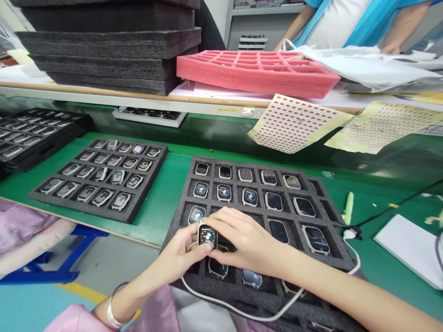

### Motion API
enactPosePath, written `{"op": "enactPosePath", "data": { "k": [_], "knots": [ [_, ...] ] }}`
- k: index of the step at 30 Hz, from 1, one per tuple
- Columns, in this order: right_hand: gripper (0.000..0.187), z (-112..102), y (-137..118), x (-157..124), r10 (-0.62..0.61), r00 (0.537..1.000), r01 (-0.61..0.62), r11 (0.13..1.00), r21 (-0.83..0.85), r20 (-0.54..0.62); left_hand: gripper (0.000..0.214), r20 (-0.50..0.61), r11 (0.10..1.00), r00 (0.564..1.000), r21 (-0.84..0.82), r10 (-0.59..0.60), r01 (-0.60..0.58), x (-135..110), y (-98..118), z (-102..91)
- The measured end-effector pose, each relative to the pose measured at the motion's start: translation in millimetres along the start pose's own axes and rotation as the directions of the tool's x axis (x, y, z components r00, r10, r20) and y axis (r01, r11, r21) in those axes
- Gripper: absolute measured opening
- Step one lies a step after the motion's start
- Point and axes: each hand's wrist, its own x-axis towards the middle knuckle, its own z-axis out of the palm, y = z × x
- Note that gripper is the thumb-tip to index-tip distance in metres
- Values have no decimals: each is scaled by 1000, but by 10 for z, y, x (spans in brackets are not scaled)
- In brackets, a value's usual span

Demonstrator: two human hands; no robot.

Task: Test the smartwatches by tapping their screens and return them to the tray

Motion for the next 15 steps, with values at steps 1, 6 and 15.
{"op": "enactPosePath", "data": {
  "k": [1, 6, 15],
  "knots": [
    [37, -1, 1, -3, -1, 1000, 1, 1000, -5, 9, 31, 0, 1000, 1000, 1, 1, -1, 0, -6, 2],
    [39, 2, 0, -8, -2, 1000, 2, 1000, -15, 30, 31, 17, 1000, 1000, 4, 7, -7, 3, -15, 5],
    [36, 9, -8, -1, -12, 1000, 12, 1000, -13, -19, 33, 5, 997, 1000, 77, -29, 29, 2, 29, 9]
  ]
}}
